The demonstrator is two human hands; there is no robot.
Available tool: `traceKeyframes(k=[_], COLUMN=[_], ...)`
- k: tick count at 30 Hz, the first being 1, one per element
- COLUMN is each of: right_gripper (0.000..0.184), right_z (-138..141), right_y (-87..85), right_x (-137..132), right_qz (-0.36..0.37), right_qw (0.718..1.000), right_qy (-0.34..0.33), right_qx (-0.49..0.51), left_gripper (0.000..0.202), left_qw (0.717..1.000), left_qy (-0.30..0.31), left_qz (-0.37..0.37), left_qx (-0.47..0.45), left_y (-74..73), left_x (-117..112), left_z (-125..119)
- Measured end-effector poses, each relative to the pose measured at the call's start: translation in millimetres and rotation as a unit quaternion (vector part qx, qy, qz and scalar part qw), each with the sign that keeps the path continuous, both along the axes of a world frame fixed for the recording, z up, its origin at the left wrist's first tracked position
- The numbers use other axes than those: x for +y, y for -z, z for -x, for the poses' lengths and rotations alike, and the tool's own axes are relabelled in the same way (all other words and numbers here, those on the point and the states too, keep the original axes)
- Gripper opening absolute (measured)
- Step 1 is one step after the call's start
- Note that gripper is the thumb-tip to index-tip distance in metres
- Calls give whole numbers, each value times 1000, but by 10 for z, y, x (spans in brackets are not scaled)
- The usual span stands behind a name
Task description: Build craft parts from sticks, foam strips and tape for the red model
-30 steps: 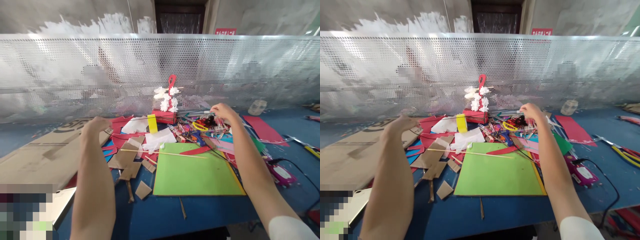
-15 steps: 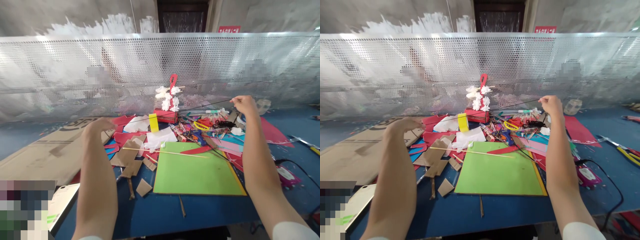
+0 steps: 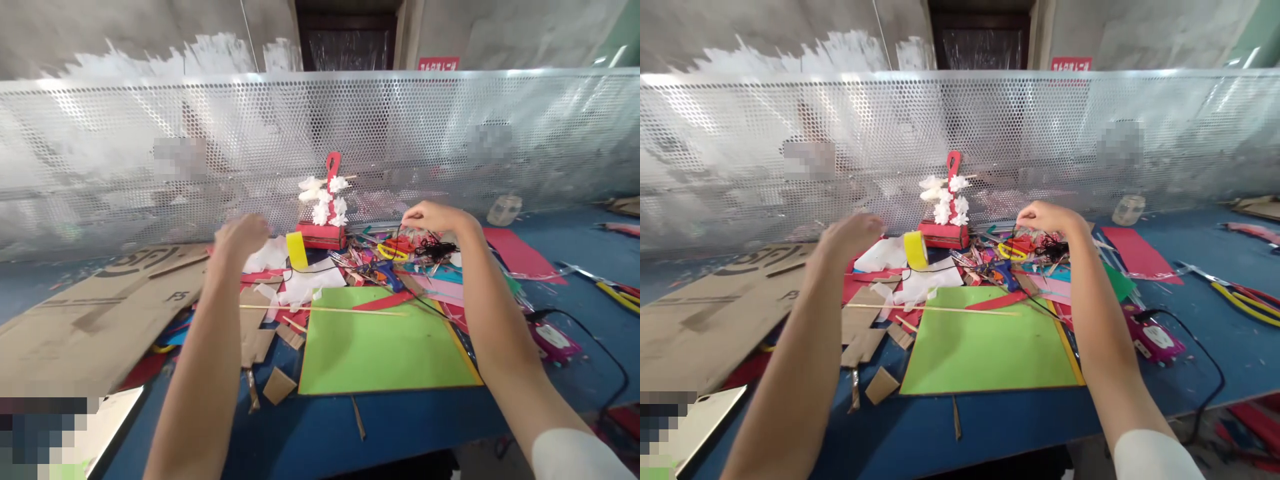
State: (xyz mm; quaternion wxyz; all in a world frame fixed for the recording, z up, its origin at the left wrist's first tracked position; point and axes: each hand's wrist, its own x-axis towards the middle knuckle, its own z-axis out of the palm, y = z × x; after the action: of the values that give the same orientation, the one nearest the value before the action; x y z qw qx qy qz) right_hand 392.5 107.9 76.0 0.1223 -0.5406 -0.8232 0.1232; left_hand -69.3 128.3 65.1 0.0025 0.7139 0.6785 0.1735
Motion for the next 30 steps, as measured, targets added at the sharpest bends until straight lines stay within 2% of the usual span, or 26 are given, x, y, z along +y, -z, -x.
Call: traceKeyframes(k=[1,2,4,6,7,9,10,12,14,16,21,24,27,30], right_gripper=[35,36,36,36,35,34,33,32,32,32,35,38,37,28], right_z=[61,115,203,272,301,346,360,369,347,300,132,32,-63,-150], right_y=[-28,-55,-99,-129,-139,-150,-152,-149,-138,-117,-23,28,78,163], right_x=[-22,-46,-93,-138,-159,-196,-210,-225,-216,-180,-39,20,70,147], right_qz=[-2,-5,-16,-28,-32,-35,-33,-31,-27,-23,7,29,12,-75], right_qw=[1000,1000,999,999,998,996,995,994,994,995,995,995,999,993], right_qy=[-14,-24,-31,-41,-51,-75,-86,-100,-97,-85,-89,-88,-33,86], right_qx=[-3,-4,-2,5,10,23,28,39,47,56,50,30,6,-8], left_gripper=[35,37,43,54,58,59,55,43,36,35,36,30,28,31], left_qw=[1000,997,969,917,888,828,807,786,786,801,859,871,873,881], left_qy=[10,67,230,360,404,458,466,461,447,431,398,408,432,432], left_qz=[-12,-28,-28,1,10,53,76,101,102,87,29,11,45,70], left_qx=[2,-13,-83,-172,-219,-320,-355,-399,-415,-407,-321,-272,-224,-182], left_y=[2,33,168,356,447,581,616,627,592,549,457,373,273,167], left_x=[-87,-170,-293,-335,-328,-283,-255,-211,-183,-158,-63,-17,-5,-34], left_z=[-316,-632,-1221,-1698,-1882,-2134,-2203,-2239,-2170,-2041,-1679,-1494,-1332,-1183])
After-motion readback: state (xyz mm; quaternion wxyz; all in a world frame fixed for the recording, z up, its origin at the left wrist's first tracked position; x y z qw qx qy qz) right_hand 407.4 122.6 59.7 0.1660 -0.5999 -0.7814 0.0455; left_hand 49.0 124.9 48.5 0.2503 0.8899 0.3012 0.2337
